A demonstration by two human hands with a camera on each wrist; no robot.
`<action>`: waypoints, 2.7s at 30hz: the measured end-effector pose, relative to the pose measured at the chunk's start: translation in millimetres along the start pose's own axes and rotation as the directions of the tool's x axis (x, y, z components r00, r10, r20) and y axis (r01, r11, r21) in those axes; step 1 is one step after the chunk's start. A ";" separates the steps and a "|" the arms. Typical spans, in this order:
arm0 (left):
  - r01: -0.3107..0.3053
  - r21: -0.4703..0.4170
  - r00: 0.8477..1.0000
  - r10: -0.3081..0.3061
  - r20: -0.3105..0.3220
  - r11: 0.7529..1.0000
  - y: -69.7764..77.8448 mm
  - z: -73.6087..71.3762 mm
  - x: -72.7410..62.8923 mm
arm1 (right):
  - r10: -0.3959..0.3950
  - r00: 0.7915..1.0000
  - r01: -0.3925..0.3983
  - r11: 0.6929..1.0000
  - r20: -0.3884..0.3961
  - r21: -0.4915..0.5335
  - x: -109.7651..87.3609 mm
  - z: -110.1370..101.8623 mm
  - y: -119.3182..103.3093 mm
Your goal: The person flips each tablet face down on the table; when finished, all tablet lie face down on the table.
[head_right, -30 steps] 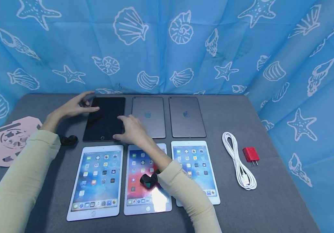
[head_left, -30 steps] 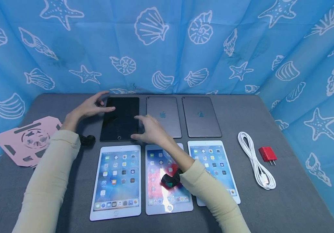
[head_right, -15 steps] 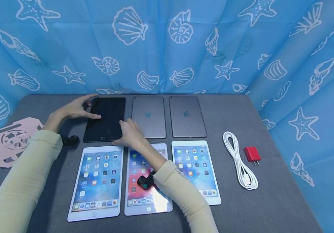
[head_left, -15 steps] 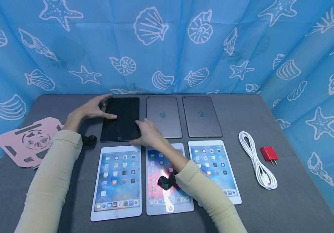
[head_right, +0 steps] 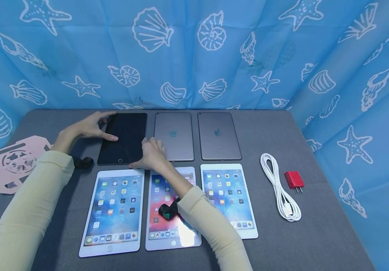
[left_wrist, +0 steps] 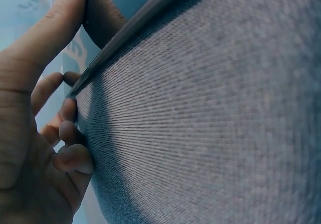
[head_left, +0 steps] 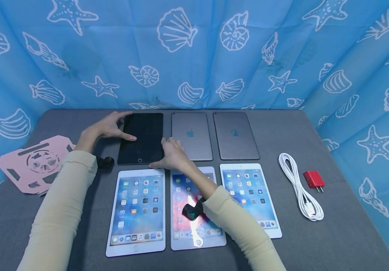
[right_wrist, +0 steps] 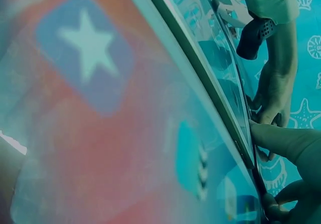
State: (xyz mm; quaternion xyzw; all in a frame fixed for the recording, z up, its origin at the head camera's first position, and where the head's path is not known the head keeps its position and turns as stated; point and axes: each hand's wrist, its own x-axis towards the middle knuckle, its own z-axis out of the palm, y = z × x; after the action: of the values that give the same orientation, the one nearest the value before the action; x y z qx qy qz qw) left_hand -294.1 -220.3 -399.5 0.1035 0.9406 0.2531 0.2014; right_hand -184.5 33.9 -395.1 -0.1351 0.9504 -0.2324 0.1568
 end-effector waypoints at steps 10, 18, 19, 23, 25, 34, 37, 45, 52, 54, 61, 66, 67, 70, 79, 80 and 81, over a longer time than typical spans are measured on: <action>0.004 0.023 1.000 -0.004 0.014 1.000 3.9 -0.7 -1.2 | 0.023 0.999 -0.019 0.993 -0.032 0.117 4.1 6.0 3.3; 0.017 0.074 0.998 -0.022 0.056 0.997 12.7 -0.6 -2.1 | -0.004 0.995 0.025 0.977 -0.097 0.214 6.0 10.9 3.7; 0.019 0.085 0.998 -0.024 0.059 0.996 14.2 0.5 -1.8 | -0.023 0.995 0.046 0.972 -0.098 0.231 5.5 11.8 2.3; -0.017 0.119 0.997 0.007 0.081 0.993 21.3 7.9 1.3 | -0.092 0.992 0.110 0.963 -0.083 0.244 3.7 17.1 -7.4; -0.031 0.127 0.996 0.021 0.082 0.991 24.0 10.1 2.5 | -0.092 0.992 0.108 0.971 -0.082 0.214 3.1 18.6 -12.3; -0.019 0.162 0.997 0.007 0.076 0.987 24.4 3.1 -2.3 | 0.039 0.997 -0.035 0.997 -0.061 0.067 4.4 8.8 -6.3; -0.022 0.167 0.997 0.009 0.076 0.986 25.2 0.4 -3.6 | 0.068 0.995 -0.067 0.997 -0.066 0.024 5.2 5.5 -3.2; -0.009 0.183 0.997 -0.005 0.078 0.983 24.3 -1.4 -2.5 | 0.119 0.990 -0.120 0.993 -0.076 -0.007 7.5 4.8 -0.8; 0.010 0.163 0.996 -0.024 0.086 0.987 23.1 -0.5 -1.4 | 0.086 0.993 -0.075 0.988 -0.076 0.133 12.2 6.0 6.3; 0.009 0.154 0.996 -0.023 0.087 0.988 23.8 0.1 -1.5 | 0.081 0.994 -0.067 0.981 -0.069 0.180 12.5 5.8 8.7; 0.018 0.155 0.996 -0.032 0.088 0.988 24.9 -0.9 -2.3 | 0.063 0.998 -0.051 0.948 -0.030 0.313 13.1 0.3 15.0; -0.002 0.172 0.997 -0.012 0.080 0.985 25.0 -3.0 -2.7 | 0.032 0.998 -0.008 0.886 -0.044 0.463 12.7 -1.8 20.7; -0.005 0.173 0.997 -0.009 0.080 0.985 24.6 -3.0 -2.9 | 0.023 0.999 0.002 0.873 -0.045 0.488 12.5 -1.9 22.4; -0.011 0.173 0.997 -0.003 0.078 0.985 24.3 -1.7 -3.6 | -0.026 0.999 0.038 0.846 -0.030 0.531 11.0 -3.0 26.5; 0.010 0.154 0.998 -0.020 0.060 0.988 24.8 1.7 -3.6 | -0.229 0.969 0.239 0.754 -0.096 0.612 13.9 -7.0 36.1; 0.008 0.149 0.998 -0.017 0.057 0.989 24.2 2.3 -3.6 | -0.245 0.963 0.263 0.746 -0.115 0.612 13.8 -7.3 36.4; 0.002 0.142 0.999 -0.010 0.054 0.990 23.7 3.3 -3.4 | -0.257 0.958 0.282 0.744 -0.129 0.605 13.4 -7.8 36.6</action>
State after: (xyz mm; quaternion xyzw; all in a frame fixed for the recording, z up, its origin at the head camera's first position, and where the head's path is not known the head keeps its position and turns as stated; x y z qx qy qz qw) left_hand -287.4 -199.8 -388.8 0.1216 0.9507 0.1820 0.2197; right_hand -206.3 64.0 -409.4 -0.2076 0.7949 -0.5530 0.1392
